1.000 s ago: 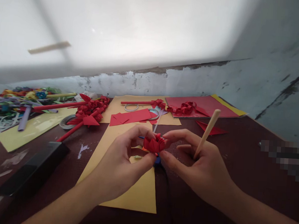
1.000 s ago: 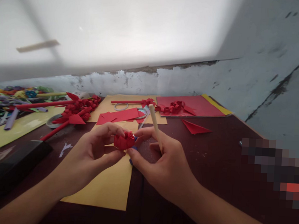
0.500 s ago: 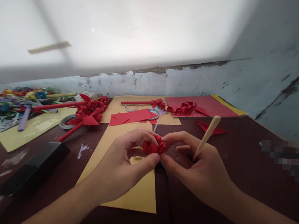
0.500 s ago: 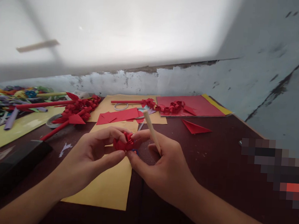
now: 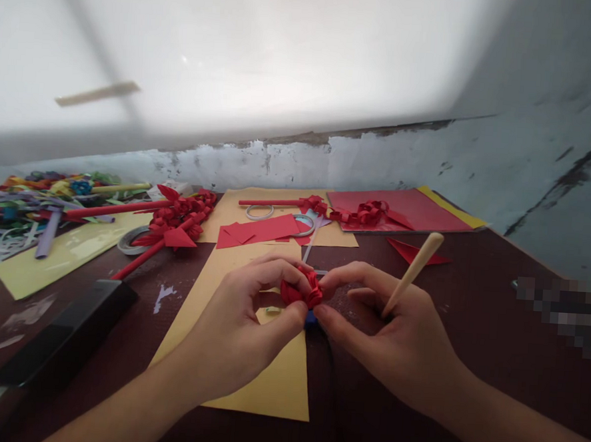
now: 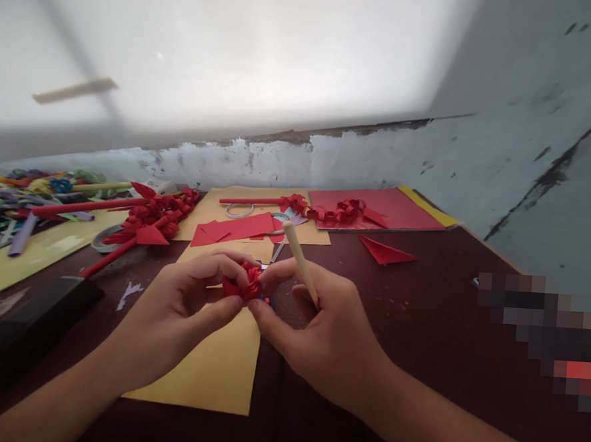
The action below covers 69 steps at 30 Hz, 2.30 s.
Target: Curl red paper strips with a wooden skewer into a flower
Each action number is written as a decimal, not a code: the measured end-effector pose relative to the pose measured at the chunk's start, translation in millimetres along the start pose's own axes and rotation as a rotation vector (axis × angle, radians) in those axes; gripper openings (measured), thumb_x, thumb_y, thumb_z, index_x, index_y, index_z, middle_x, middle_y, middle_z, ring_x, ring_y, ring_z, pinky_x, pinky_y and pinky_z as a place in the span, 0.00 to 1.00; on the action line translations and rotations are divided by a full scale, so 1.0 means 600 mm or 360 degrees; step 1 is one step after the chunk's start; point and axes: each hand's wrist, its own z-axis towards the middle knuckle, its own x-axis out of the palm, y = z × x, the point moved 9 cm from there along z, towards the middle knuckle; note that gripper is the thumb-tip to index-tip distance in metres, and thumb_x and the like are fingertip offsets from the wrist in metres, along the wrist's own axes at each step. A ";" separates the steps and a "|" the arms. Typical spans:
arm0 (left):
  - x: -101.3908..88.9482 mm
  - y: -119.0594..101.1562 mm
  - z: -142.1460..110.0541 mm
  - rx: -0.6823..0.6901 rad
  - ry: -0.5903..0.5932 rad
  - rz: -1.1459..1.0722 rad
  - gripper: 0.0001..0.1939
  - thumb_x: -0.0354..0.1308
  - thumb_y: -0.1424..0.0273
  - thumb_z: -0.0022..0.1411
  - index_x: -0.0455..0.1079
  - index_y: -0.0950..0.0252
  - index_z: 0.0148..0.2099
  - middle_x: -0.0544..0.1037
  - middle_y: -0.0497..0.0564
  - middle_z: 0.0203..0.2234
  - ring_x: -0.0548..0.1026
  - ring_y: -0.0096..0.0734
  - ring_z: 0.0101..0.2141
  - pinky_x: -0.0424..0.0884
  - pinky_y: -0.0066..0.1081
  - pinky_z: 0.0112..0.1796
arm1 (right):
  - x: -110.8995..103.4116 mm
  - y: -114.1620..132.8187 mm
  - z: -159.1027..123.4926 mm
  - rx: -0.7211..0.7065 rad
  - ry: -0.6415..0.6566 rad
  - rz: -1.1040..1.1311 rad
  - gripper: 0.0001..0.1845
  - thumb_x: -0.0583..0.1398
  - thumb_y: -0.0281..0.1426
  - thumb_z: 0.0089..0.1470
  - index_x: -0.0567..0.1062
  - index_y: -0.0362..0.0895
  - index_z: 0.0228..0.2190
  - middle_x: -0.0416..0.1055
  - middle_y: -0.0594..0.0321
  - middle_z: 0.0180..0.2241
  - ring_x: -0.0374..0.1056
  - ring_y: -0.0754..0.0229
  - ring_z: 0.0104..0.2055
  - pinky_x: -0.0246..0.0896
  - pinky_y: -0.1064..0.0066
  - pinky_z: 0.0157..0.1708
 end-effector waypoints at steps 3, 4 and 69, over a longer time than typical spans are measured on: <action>0.001 0.000 0.000 0.0011 0.0014 0.0000 0.04 0.63 0.75 0.68 0.78 0.62 0.41 0.79 0.50 0.47 0.78 0.32 0.46 0.76 0.24 0.42 | -0.001 0.001 0.000 -0.0017 -0.0010 -0.0001 0.04 0.67 0.30 0.58 0.79 0.49 0.37 0.77 0.69 0.30 0.57 0.69 0.19 0.49 0.73 0.16; 0.001 0.000 -0.001 0.0015 0.0020 0.0001 0.04 0.63 0.74 0.68 0.78 0.61 0.41 0.79 0.50 0.47 0.78 0.31 0.45 0.76 0.24 0.41 | -0.001 0.001 0.000 -0.0015 -0.0015 0.0000 0.03 0.66 0.30 0.58 0.79 0.49 0.37 0.77 0.68 0.31 0.57 0.69 0.19 0.48 0.73 0.16; 0.001 -0.001 0.001 -0.0030 -0.0114 -0.0070 0.09 0.68 0.67 0.66 0.84 0.62 0.32 0.79 0.52 0.42 0.80 0.31 0.42 0.80 0.19 0.37 | -0.009 0.046 -0.015 -0.0490 -0.0162 -0.0270 0.16 0.67 0.20 0.52 0.77 0.50 0.39 0.78 0.67 0.37 0.75 0.63 0.35 0.72 0.72 0.35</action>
